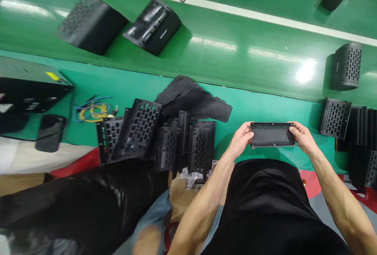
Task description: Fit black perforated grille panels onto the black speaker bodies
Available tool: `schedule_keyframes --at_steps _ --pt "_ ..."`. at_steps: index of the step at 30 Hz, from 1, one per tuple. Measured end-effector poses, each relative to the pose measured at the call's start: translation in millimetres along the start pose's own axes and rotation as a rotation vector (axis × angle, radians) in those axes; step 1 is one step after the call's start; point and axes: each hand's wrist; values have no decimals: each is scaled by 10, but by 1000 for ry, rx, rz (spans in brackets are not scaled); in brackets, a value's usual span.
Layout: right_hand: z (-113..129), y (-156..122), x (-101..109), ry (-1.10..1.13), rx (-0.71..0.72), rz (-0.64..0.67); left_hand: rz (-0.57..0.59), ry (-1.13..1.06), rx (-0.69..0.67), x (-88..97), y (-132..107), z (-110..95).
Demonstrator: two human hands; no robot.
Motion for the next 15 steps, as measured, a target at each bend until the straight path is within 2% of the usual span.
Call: schedule_keyframes --at_steps 15 --pt "-52 33 19 -5 15 12 -8 0 -2 19 71 42"
Point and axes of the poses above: each hand's wrist, its own y-axis towards the middle knuckle, its own x-axis out of the back of the hand, z = x × y, and after that the axes turned 10 degrees about -y, right-handed
